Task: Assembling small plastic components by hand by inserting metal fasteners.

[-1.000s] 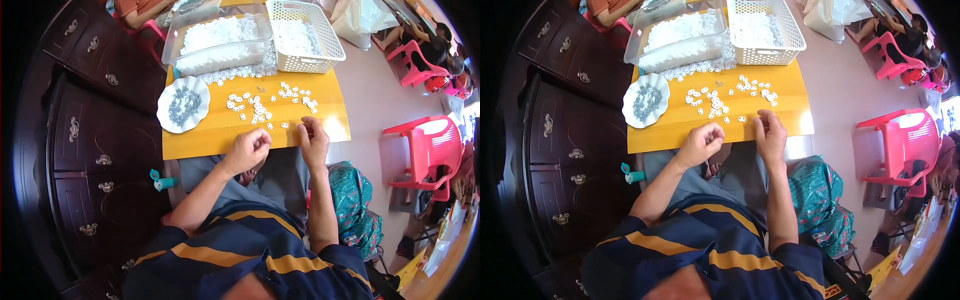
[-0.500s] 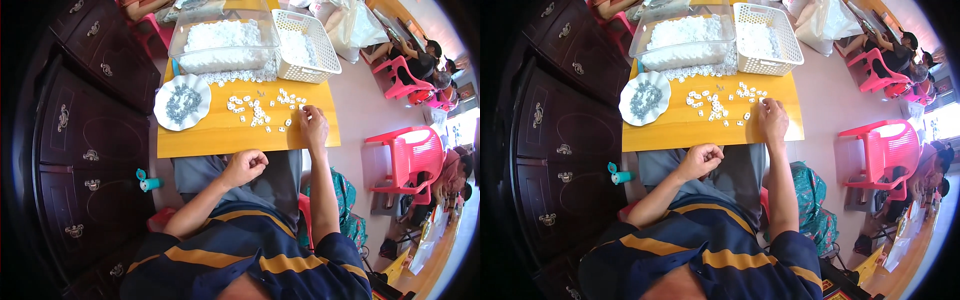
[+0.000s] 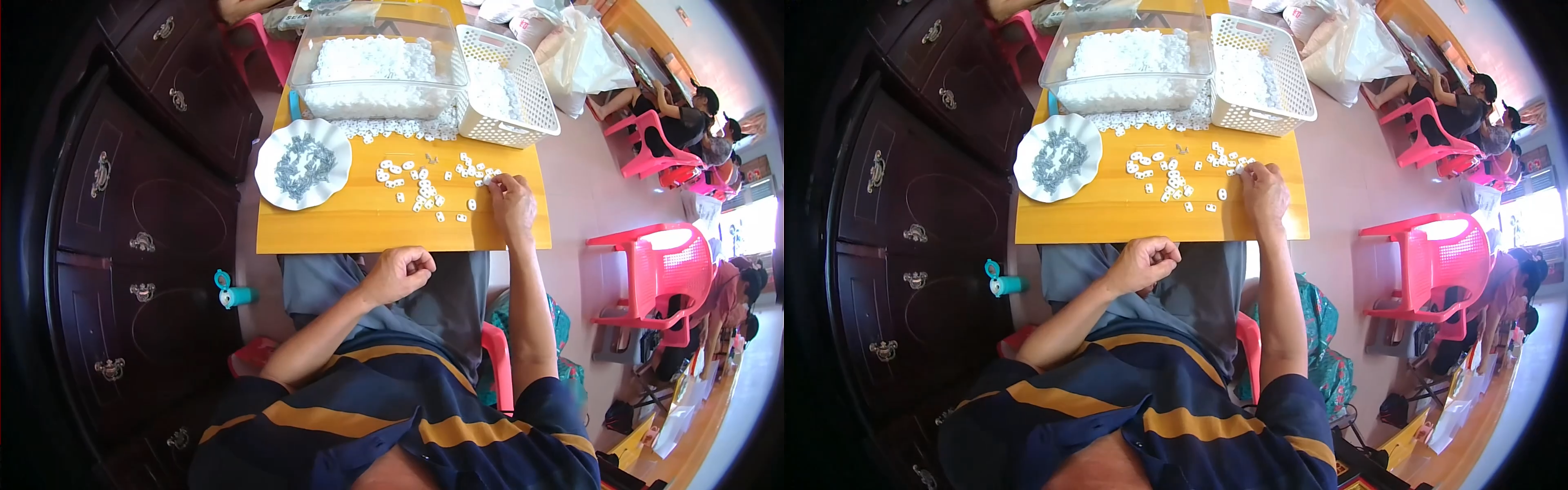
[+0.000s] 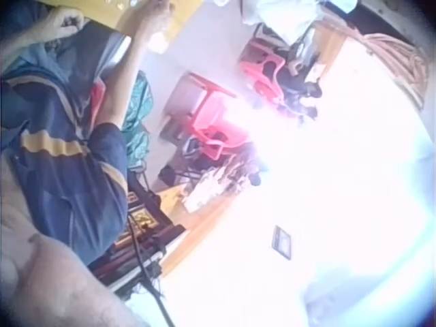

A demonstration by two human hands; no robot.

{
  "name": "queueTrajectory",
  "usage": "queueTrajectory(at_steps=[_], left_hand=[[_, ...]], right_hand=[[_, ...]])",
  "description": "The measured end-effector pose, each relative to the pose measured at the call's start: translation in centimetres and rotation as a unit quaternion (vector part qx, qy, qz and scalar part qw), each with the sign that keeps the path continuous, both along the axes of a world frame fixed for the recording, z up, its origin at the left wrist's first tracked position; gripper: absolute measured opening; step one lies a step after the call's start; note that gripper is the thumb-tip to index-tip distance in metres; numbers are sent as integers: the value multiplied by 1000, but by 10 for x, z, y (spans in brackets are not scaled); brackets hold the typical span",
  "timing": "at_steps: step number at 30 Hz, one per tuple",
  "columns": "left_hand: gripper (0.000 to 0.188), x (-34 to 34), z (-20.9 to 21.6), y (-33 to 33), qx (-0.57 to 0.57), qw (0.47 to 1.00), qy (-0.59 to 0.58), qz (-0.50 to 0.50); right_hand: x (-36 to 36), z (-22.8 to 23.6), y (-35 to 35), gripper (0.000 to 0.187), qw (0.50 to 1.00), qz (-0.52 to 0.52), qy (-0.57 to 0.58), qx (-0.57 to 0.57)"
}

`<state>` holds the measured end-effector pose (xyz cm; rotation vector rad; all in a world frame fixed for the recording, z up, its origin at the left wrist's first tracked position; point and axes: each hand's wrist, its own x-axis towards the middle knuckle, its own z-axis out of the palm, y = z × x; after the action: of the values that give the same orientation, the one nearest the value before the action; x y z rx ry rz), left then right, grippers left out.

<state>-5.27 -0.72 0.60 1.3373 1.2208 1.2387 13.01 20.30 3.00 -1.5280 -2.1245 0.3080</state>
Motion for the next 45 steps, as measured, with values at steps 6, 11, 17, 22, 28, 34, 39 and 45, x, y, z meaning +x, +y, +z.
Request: queueTrajectory(at_steps=[6, 11, 17, 22, 28, 34, 39, 45], left_hand=[[3, 0, -2, 0, -12, 1000, 1, -5], [3, 1, -1, 0, -26, 1000, 0, 7], [3, 3, 4, -1, -50, 999, -2, 8], [3, 7, 0, -1, -44, 999, 0, 1], [2, 7, 9, 4, -84, 995, -41, 31], [5, 10, 16, 25, -68, 995, -40, 60], [9, 13, 32, 47, -7, 998, 6, 64], [10, 24, 46, 65, -6, 998, 31, 61]], right_hand=[[-1, 0, 11, 12, 999, 38, -11, 21], [2, 5, 16, 14, 998, 58, -13, -4], [5, 19, 3, 14, 997, 69, 12, -30], [13, 20, -12, 14, 993, 81, 62, -53], [23, 7, -57, 3, 940, 57, 297, -158], [23, -9, -90, 3, 804, 111, 512, -282], [25, -16, -94, 7, 773, 136, 534, -315], [26, -11, -97, 10, 762, 149, 527, -346]])
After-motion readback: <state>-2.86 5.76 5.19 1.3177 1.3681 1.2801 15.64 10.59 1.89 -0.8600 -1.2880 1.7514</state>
